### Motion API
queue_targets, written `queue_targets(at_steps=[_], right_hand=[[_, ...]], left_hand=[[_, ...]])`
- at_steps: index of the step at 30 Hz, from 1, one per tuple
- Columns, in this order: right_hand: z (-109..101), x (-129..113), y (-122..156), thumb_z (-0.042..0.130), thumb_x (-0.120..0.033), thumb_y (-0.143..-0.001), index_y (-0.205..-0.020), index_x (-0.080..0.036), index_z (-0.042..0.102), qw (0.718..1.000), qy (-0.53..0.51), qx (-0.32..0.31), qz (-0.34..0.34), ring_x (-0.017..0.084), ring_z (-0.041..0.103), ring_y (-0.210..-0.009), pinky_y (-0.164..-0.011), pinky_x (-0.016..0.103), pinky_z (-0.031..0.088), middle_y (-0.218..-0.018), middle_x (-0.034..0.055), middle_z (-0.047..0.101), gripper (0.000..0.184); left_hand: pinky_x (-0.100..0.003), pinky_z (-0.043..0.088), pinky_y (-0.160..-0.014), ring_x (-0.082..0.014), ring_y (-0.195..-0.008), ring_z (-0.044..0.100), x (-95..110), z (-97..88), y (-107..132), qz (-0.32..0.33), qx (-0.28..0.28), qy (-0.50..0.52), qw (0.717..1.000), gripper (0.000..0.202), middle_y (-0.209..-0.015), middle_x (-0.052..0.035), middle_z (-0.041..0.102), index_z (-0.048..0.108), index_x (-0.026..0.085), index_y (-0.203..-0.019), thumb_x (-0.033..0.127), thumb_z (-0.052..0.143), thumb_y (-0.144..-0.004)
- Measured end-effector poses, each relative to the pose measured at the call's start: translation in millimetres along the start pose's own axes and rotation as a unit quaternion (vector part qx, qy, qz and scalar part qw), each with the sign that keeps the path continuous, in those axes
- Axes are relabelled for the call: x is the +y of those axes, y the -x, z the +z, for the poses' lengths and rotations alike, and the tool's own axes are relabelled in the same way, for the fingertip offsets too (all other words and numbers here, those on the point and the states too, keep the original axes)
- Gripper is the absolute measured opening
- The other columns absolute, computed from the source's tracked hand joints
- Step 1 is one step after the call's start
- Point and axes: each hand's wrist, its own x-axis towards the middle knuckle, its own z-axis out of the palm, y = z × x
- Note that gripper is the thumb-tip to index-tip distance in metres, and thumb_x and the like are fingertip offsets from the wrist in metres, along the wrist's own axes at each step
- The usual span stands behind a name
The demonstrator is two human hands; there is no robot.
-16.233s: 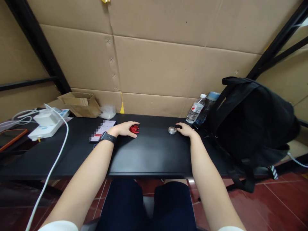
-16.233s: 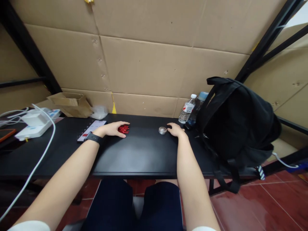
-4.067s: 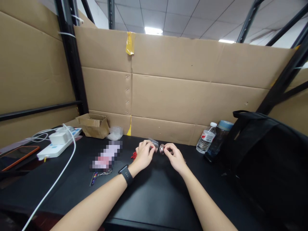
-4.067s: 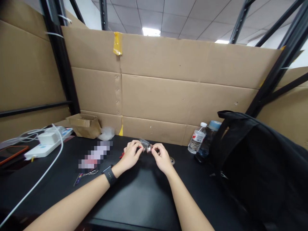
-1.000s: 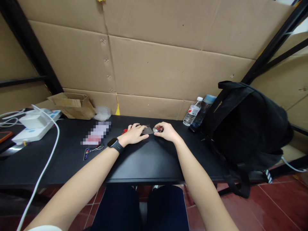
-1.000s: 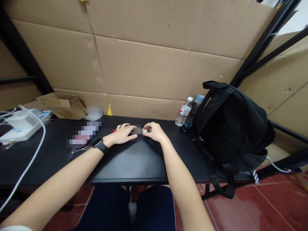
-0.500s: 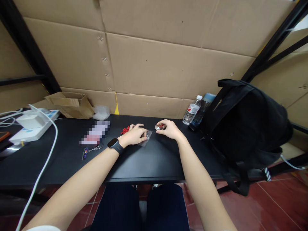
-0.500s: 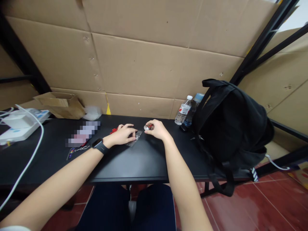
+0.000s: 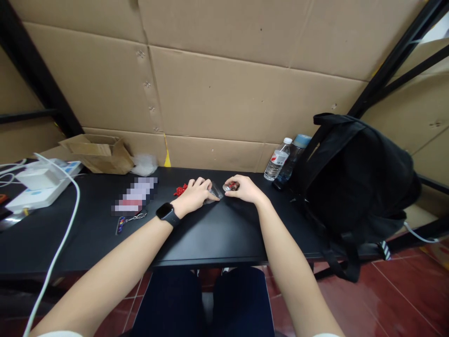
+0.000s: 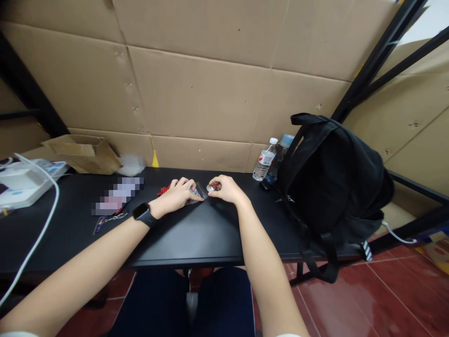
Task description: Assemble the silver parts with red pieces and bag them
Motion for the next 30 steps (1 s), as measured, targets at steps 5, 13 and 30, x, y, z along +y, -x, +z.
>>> queue_targets(at_steps=[5,13,30], right_hand=[[-1,-4,1,0.088,-0.027,-0.071,-0.104,-0.02,0.078,1.0,-0.004,-0.007,-0.004,0.015,0.064,-0.077,-0.075,0.027,0.05,-0.096,0.0041,0.072,0.035],[0,-4,-1,0.086,-0.027,-0.074,-0.105,-0.02,0.077,1.0,0.004,0.003,-0.029,0.015,0.064,-0.078,-0.076,0.027,0.049,-0.097,0.0041,0.071,0.033],[11,-4,-3,0.086,-0.023,-0.073,-0.095,-0.018,0.076,0.996,0.073,-0.016,0.037,0.016,0.066,-0.074,-0.069,0.024,0.046,-0.083,0.0029,0.074,0.025]], left_hand=[[-0.042,0.027,-0.084,-0.0227,-0.096,0.054,-4,10.5,-1,0.0,-0.02,0.042,0.999,0.055,-0.104,-0.0068,0.068,0.071,0.046,-0.127,0.008,0.047,-0.095],[-0.044,0.031,-0.096,-0.0272,-0.12,0.055,-2,10.5,-2,0.0,-0.001,0.084,0.996,0.034,-0.115,-0.0084,0.072,0.073,0.03,-0.112,0.02,0.043,-0.101],[-0.06,0.031,-0.109,-0.0385,-0.143,0.035,4,2.9,-1,-0.022,-0.1,0.105,0.989,0.041,-0.157,-0.0036,0.05,0.06,0.046,-0.141,0.049,0.049,-0.102]])
